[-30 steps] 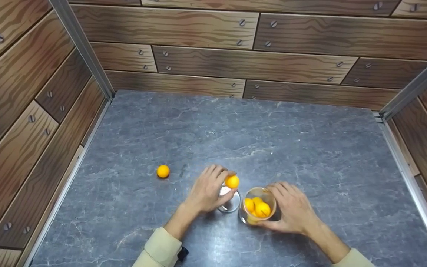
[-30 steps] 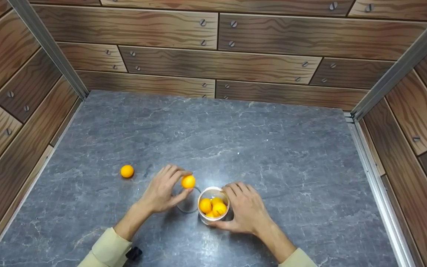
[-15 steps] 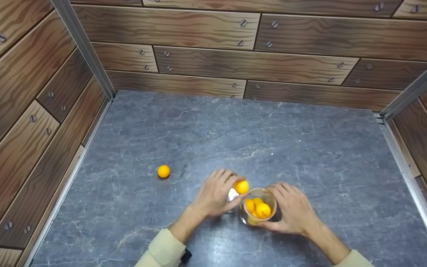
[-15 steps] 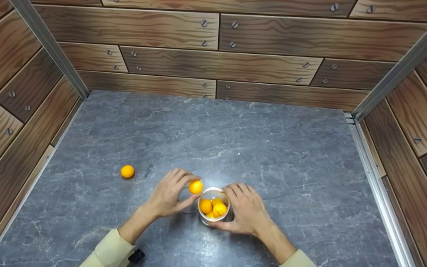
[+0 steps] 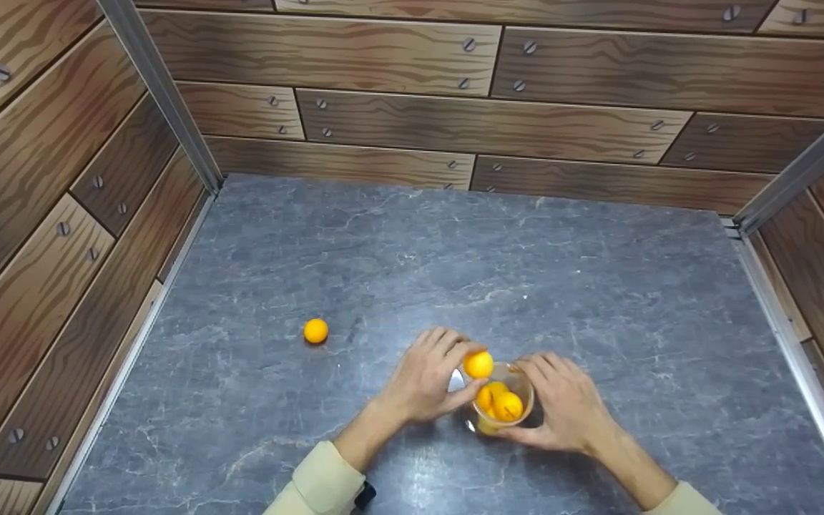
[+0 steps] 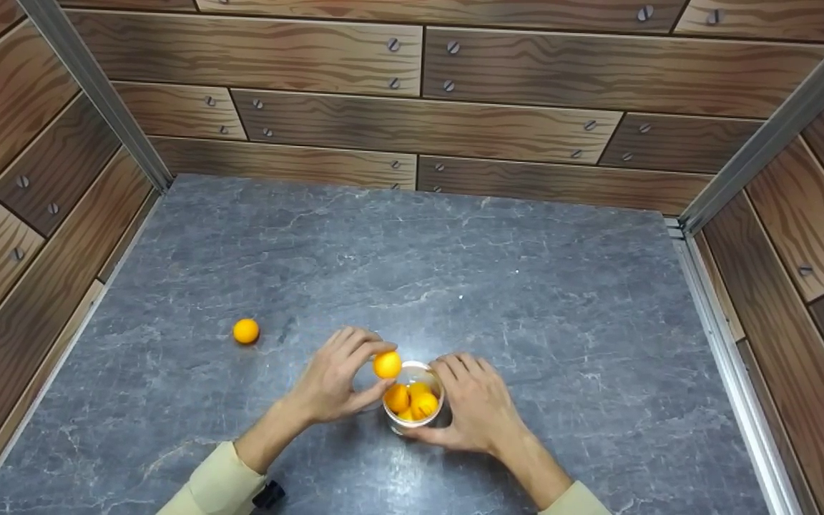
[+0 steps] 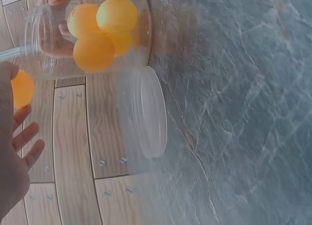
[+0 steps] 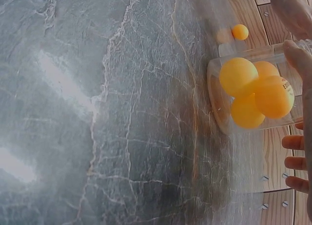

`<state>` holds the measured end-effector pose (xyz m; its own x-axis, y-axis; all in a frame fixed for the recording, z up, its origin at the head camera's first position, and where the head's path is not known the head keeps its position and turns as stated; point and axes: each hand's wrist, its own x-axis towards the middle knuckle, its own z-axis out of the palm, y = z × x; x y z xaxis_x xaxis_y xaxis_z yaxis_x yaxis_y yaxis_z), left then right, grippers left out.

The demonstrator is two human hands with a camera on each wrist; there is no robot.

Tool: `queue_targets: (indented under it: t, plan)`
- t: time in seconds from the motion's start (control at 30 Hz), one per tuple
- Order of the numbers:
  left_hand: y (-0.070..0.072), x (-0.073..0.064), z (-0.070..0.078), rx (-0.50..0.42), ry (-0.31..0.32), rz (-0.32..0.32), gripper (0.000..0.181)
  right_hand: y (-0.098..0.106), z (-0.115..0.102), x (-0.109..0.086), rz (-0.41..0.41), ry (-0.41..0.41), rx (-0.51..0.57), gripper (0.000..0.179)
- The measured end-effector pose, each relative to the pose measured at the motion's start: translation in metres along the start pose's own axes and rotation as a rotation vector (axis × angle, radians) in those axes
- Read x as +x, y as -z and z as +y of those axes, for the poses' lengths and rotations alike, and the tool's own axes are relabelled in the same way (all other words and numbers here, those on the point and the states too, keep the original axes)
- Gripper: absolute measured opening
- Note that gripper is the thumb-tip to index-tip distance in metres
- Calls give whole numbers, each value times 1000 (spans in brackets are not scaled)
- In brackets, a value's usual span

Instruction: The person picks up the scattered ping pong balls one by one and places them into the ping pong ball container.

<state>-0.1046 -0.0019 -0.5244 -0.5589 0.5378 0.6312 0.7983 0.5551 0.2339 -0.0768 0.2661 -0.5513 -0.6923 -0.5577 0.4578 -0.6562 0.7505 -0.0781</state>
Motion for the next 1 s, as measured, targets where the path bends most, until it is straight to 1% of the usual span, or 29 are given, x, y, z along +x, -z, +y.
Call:
queue_targets:
  t: [0.3,0.47,0.67,0.83,1.0]
  plan:
    - [-5,5,6,-12,-37,-13,39,-1,1,1,13,15,-13,93]
    - [-10,7,9,6,-63,-21,40,-1,1,1,22,18,-21,93]
    - [-14,8,14,26,-70,-83,41,-1,0,0,15,4,-8,92]
    - [-14,10,18,24,-50,-137,43,0,0,0,5,-1,-6,91]
    - [-13,11,18,26,-32,-188,48,0,0,0,5,2,-9,92]
